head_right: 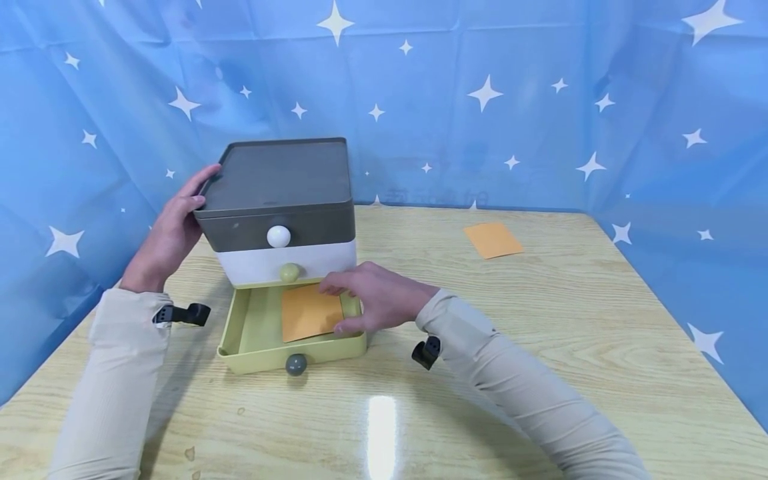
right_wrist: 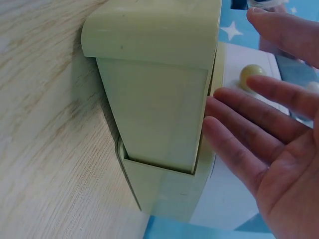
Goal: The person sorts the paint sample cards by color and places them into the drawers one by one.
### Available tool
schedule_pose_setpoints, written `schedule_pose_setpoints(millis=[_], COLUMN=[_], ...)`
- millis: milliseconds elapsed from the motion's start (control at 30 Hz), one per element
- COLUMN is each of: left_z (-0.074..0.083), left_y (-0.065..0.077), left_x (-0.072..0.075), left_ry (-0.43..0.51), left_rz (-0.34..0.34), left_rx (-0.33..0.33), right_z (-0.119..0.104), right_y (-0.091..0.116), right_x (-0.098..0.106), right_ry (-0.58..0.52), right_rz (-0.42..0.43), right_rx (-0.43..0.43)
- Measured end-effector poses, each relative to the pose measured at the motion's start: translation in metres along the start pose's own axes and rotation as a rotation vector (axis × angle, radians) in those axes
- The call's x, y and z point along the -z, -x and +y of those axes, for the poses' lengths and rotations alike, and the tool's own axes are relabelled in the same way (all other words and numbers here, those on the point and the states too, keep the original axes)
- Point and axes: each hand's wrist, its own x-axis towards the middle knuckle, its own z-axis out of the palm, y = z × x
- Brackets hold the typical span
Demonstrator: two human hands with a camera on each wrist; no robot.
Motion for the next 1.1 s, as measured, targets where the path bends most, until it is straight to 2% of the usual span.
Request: schedule_pose_setpoints(millis=[367,567,733,1100], left_z=[0.000,0.000,0.000,-0.001], left_y=[0.000,0.000,0.000,0.000], left_x=[0.000,0.001,0.001,0.001], left_ry=[0.014,0.005,0.006,0.010], left_rz=[0.002,0.005,0.007,-0.004], left_rx=[-0.001,0.011,0.009,0.005], right_z=[0.006,0.019,0.039,0.120], right_y=[0.009,0.022,0.035,0.079], right_x=[0.004,0.011,0.026,0.055], right_ry=[-0.011,-0.028,-0.025,-0.033], right_rz=[0.052,0.087,0.140,0.175], right_rx=[0.012,-0.030,-0.122,-0.438])
